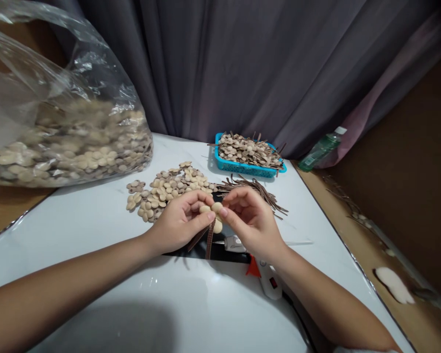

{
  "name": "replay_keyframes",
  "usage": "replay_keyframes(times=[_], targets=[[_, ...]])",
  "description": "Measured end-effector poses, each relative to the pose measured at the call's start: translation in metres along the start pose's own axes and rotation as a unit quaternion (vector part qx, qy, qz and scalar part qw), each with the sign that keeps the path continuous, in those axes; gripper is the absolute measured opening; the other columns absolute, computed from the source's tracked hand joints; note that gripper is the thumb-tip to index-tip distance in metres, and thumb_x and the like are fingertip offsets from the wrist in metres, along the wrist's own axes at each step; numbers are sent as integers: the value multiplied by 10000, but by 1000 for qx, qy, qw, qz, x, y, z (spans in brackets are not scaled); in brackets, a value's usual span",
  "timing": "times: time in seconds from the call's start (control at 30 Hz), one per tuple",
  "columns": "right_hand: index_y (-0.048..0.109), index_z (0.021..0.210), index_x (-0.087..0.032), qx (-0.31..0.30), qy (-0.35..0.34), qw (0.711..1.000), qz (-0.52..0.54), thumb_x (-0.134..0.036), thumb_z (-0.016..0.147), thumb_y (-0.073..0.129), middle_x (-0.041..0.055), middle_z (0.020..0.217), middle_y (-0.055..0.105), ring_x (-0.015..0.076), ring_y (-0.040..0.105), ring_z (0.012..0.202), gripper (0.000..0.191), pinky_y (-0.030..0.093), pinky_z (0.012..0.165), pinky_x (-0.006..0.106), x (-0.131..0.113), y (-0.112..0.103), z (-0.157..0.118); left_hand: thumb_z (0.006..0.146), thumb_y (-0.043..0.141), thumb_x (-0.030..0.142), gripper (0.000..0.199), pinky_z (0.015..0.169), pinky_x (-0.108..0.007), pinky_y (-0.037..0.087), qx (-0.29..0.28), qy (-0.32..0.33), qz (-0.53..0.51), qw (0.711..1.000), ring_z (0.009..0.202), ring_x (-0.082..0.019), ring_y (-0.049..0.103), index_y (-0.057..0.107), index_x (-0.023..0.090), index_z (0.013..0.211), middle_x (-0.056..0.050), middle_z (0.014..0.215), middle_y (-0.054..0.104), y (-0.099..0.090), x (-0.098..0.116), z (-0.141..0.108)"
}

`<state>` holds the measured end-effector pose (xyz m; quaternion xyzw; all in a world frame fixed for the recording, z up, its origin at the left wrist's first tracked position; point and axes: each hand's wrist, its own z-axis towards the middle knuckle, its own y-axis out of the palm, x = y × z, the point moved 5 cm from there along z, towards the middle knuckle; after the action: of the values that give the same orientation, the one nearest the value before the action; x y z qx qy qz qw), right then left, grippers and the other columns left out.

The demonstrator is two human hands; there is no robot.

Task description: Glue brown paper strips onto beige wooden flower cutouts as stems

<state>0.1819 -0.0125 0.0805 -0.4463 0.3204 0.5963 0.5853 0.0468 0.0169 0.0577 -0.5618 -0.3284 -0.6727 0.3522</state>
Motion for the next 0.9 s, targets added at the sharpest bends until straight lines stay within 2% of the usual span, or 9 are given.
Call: replay_keyframes(times=[0.13, 0.27, 0.33, 0.4, 0.47, 0.57, 0.73, 0.83, 0.9], targets=[[524, 919, -206, 13, 18, 999, 23, -213, 827, 632, -16, 777, 569, 93, 550, 696, 142, 463, 613, 204, 0, -4, 1, 856, 532, 265, 126, 554, -213, 492, 15, 58, 19, 998, 609, -134, 634, 565, 159, 917, 1, 680, 640, -4, 4, 0], [531, 909, -205, 27, 36, 998, 50, -198, 811, 649, -15, 776, 586, 92, 569, 702, 154, 479, 622, 198, -1, -8, 3, 881, 440, 174, 215, 630, -254, 516, 33, 210, 118, 970, 726, -159, 650, 563, 181, 1057, -34, 843, 667, -14, 10, -1], [532, 896, -203, 30, 48, 996, 68, -195, 798, 661, -19, 762, 594, 88, 578, 687, 163, 489, 613, 192, -1, -9, 4, 826, 481, 91, 294, 718, -289, 515, 54, 328, 226, 916, 819, -171, 634, 551, 196, 1092, -48, 926, 654, -16, 16, -5], [528, 887, -202, 20, 69, 993, 95, -195, 786, 673, -27, 736, 602, 80, 585, 661, 177, 496, 597, 182, 1, -8, 6, 761, 549, 54, 345, 790, -329, 498, 63, 426, 334, 838, 881, -185, 607, 558, 207, 1070, -55, 968, 632, -14, 21, -10], [520, 880, -198, 1, 94, 988, 123, -201, 771, 688, -36, 707, 607, 69, 582, 620, 200, 494, 568, 170, 3, -6, 6, 732, 612, 78, 336, 820, -354, 486, 52, 476, 402, 780, 902, -193, 587, 570, 213, 1037, -59, 978, 613, -10, 22, -14], [509, 872, -191, -16, 115, 984, 136, -212, 758, 697, -42, 681, 602, 57, 555, 571, 221, 473, 523, 157, 5, -3, 6, 729, 690, 170, 274, 835, -357, 480, 49, 507, 439, 741, 926, -199, 560, 610, 226, 986, -62, 1002, 592, -10, 21, -18], [504, 882, -187, -21, 87, 994, 69, -235, 783, 660, -26, 700, 579, 78, 541, 587, 191, 472, 526, 192, 2, -4, 4, 796, 656, 216, 171, 796, -326, 496, 38, 521, 438, 732, 898, -185, 555, 645, 239, 965, -46, 936, 637, -10, 24, -21], [544, 944, -179, -18, -26, 998, -55, -182, 815, 587, 40, 866, 598, 124, 574, 744, 135, 503, 660, 267, -11, -11, 5, 833, 614, 213, 106, 753, -302, 511, 35, 519, 425, 741, 858, -172, 568, 639, 226, 935, -33, 859, 674, -10, 29, -20], [569, 993, -169, -67, -138, 977, -145, -130, 784, 568, 87, 993, 599, 174, 579, 891, 213, 497, 787, 344, -23, -9, 3, 846, 599, 211, 77, 736, -302, 514, 43, 520, 423, 741, 844, -174, 567, 640, 216, 910, -36, 838, 684, -9, 32, -20]])
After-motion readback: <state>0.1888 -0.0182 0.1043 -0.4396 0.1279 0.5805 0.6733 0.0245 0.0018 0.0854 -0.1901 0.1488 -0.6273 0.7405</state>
